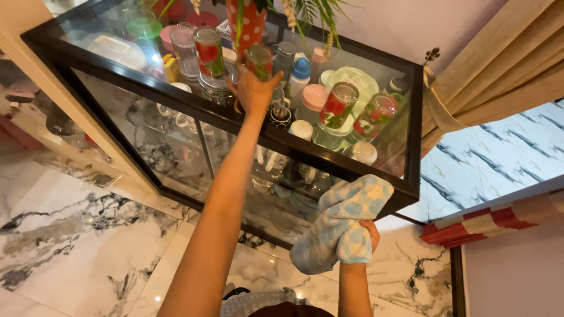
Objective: The person wipes several decorated drinking glasses with a cloth and places them onto shelves within a glass display cabinet.
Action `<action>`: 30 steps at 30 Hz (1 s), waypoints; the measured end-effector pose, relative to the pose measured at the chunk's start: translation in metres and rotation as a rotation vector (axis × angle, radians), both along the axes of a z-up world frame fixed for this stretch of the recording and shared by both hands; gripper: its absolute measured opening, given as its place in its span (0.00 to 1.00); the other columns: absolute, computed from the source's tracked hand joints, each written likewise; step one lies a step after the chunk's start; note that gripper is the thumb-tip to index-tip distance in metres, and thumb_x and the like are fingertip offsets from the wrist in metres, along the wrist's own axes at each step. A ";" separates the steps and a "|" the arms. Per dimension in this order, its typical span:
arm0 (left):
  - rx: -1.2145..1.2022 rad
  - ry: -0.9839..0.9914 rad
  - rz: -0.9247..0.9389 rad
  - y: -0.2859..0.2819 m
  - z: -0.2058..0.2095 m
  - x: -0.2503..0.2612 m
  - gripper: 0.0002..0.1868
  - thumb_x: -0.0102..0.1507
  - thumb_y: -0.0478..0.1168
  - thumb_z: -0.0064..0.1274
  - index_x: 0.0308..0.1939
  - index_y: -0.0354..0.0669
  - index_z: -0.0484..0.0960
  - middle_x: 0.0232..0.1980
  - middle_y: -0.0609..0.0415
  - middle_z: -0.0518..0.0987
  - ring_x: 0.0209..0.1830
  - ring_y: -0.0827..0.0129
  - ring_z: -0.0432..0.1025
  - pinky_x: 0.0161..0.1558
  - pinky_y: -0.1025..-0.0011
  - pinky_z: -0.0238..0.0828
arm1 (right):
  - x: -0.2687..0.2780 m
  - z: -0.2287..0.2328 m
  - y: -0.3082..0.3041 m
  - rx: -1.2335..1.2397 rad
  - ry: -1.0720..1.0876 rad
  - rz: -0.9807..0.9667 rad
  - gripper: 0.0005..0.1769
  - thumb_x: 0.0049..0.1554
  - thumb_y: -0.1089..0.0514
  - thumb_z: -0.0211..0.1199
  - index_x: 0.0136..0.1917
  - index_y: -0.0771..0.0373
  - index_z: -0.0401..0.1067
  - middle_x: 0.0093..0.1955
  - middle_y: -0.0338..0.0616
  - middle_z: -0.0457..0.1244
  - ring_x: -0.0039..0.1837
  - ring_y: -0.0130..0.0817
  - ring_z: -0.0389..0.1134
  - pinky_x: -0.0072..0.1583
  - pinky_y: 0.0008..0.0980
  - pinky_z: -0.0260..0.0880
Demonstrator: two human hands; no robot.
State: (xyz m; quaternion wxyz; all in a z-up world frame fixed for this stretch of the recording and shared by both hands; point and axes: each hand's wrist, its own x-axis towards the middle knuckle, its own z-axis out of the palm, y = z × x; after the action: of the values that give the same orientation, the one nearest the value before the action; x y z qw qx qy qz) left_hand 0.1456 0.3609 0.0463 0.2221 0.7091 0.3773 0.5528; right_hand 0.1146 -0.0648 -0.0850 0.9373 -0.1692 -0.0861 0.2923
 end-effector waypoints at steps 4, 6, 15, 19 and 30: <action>-0.117 -0.050 -0.229 -0.014 0.020 -0.019 0.46 0.49 0.48 0.74 0.66 0.40 0.67 0.60 0.43 0.78 0.64 0.45 0.71 0.68 0.53 0.65 | -0.014 0.017 0.016 0.060 0.005 -0.027 0.38 0.53 0.64 0.50 0.77 0.73 0.58 0.69 0.62 0.62 0.69 0.57 0.65 0.70 0.53 0.65; -0.097 -0.089 -0.331 -0.037 0.024 -0.040 0.42 0.50 0.47 0.72 0.65 0.43 0.70 0.60 0.43 0.78 0.64 0.47 0.72 0.66 0.54 0.68 | -0.021 0.039 0.025 0.037 -0.040 -0.054 0.38 0.53 0.63 0.52 0.77 0.73 0.58 0.70 0.61 0.61 0.70 0.57 0.64 0.71 0.53 0.64; 0.225 -0.091 -0.664 -0.182 0.020 -0.178 0.27 0.54 0.39 0.67 0.54 0.40 0.75 0.52 0.46 0.79 0.56 0.49 0.75 0.74 0.49 0.63 | -0.079 0.167 0.085 -0.453 -0.899 -0.495 0.38 0.54 0.58 0.60 0.76 0.72 0.58 0.74 0.60 0.59 0.76 0.56 0.58 0.75 0.51 0.58; 0.243 -0.002 -0.686 -0.189 0.014 -0.205 0.24 0.53 0.32 0.50 0.54 0.35 0.74 0.54 0.41 0.77 0.56 0.43 0.73 0.62 0.52 0.69 | -0.110 0.179 0.112 -0.738 -1.475 -0.565 0.39 0.54 0.56 0.63 0.75 0.71 0.59 0.76 0.59 0.57 0.79 0.56 0.56 0.76 0.50 0.55; 0.038 -0.035 -0.760 -0.169 -0.009 -0.236 0.25 0.56 0.46 0.59 0.53 0.35 0.75 0.50 0.40 0.77 0.51 0.40 0.72 0.51 0.53 0.70 | -0.143 0.143 0.121 -0.754 -1.604 -0.672 0.23 0.53 0.63 0.73 0.61 0.66 0.74 0.64 0.52 0.69 0.72 0.51 0.69 0.77 0.52 0.61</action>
State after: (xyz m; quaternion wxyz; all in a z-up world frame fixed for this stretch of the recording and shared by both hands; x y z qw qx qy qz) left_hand -0.0899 0.1921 0.0378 0.4046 0.7927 0.0734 0.4500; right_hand -0.0286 0.0566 0.0583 0.5174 -0.6271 -0.5513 -0.1877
